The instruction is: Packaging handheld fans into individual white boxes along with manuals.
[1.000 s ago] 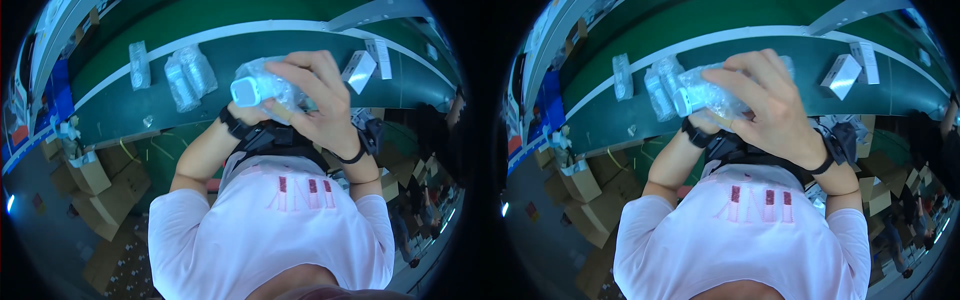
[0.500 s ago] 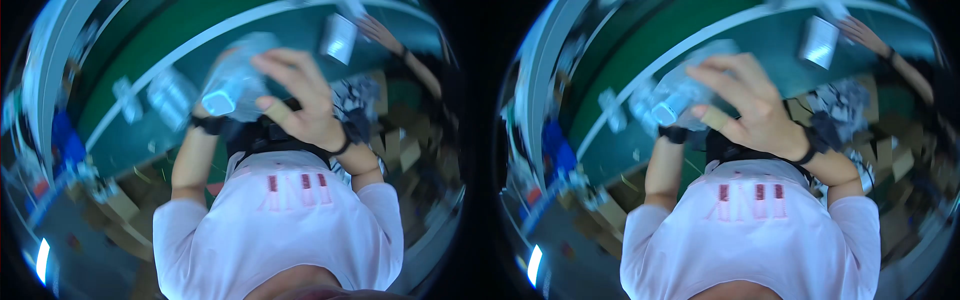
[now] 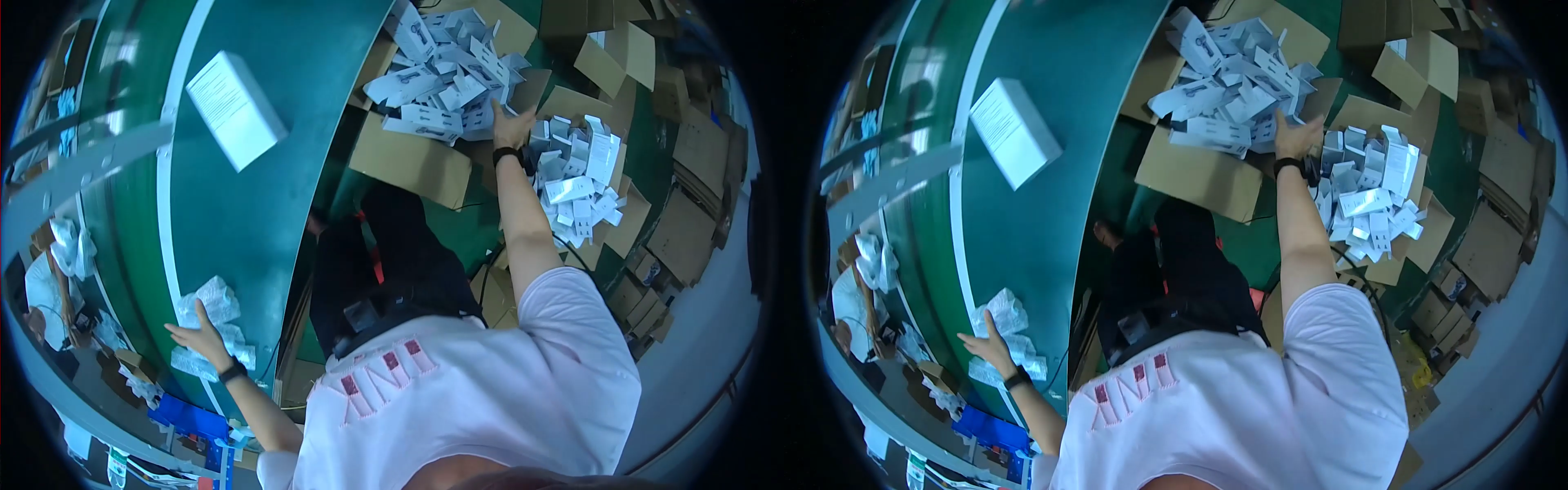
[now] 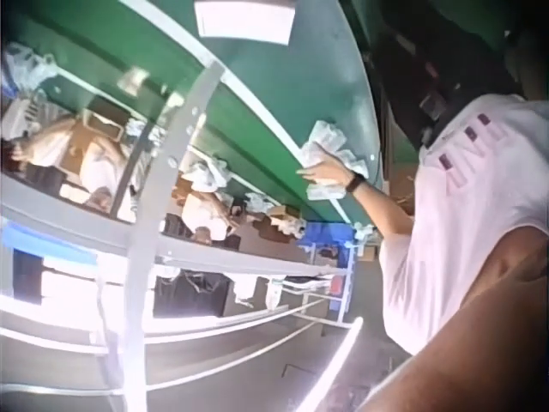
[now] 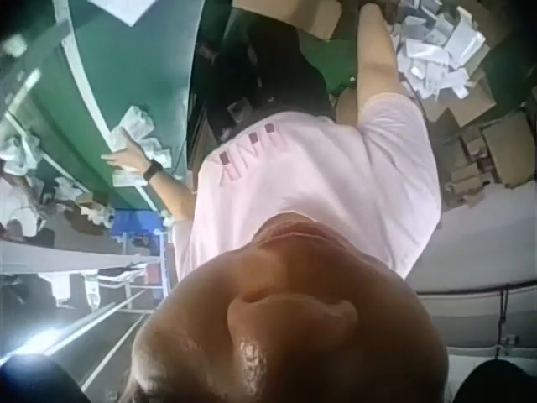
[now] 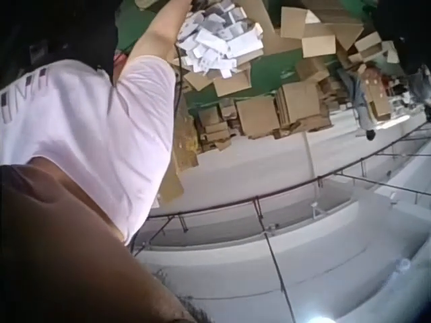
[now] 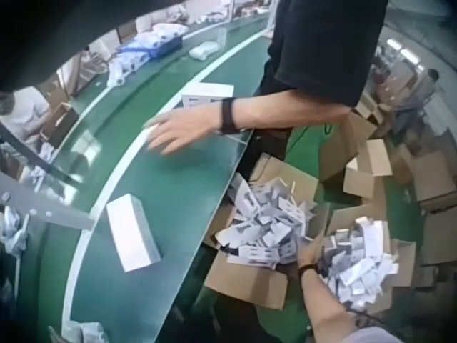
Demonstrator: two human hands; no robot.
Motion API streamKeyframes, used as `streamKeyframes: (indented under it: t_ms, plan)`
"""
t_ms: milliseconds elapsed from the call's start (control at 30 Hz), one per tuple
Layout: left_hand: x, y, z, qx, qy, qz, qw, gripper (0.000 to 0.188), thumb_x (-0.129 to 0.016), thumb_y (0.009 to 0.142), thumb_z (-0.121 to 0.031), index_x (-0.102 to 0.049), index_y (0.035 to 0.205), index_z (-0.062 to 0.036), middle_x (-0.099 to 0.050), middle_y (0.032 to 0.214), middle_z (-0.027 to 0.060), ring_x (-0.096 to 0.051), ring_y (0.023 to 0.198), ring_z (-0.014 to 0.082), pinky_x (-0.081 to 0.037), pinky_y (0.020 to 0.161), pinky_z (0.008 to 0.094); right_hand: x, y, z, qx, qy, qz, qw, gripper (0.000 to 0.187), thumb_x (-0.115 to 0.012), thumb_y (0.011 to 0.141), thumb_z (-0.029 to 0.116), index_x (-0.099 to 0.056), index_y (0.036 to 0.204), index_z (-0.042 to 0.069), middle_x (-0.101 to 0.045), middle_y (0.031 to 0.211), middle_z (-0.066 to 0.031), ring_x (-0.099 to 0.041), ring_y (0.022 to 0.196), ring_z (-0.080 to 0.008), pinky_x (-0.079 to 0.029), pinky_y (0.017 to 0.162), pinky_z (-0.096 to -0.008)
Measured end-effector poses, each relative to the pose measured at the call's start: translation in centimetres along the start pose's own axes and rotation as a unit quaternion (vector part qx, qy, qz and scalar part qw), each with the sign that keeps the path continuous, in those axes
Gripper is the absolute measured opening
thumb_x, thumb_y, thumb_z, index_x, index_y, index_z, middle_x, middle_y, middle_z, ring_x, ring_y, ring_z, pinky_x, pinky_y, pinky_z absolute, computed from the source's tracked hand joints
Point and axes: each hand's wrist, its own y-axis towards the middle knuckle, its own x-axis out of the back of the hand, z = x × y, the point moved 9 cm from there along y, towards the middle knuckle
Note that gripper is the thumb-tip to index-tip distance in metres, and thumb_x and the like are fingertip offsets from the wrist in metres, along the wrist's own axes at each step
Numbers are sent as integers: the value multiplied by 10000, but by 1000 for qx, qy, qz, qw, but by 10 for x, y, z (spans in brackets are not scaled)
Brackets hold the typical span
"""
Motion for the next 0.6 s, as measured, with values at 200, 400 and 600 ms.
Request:
streamKeyframes:
  t_ms: [200,400,600]
  plan:
    - [-33,-193,-386,-363,-295,453,759,556,-679,833,-164,-469,1324,-8,-491,1356,137,-442,1271,264,-329,1064,396,-126,81,57,348,-144,151,914,959,-820,632,360,-325,1395,53,-384,1402,-192,-361,1282,-386,-307,1051,-502]
    - [-338,-236,-514,42,-560,471,680,909,-819,682,-423,-404,1315,80,-461,1334,234,-449,1239,266,-399,971,365,-167,125,51,349,-155,228,895,877,-796,651,309,-366,1363,32,-548,1145,-205,-528,1067,-370,-444,917,-424]
    - [-485,-166,-490,213,-471,411,751,612,-773,767,-234,-498,1208,89,-606,1135,195,-603,998,244,-461,867,352,-78,74,112,409,2,332,850,727,-778,581,169,-503,1239,27,-463,1266,-222,-442,1166,-411,-389,993,-436]
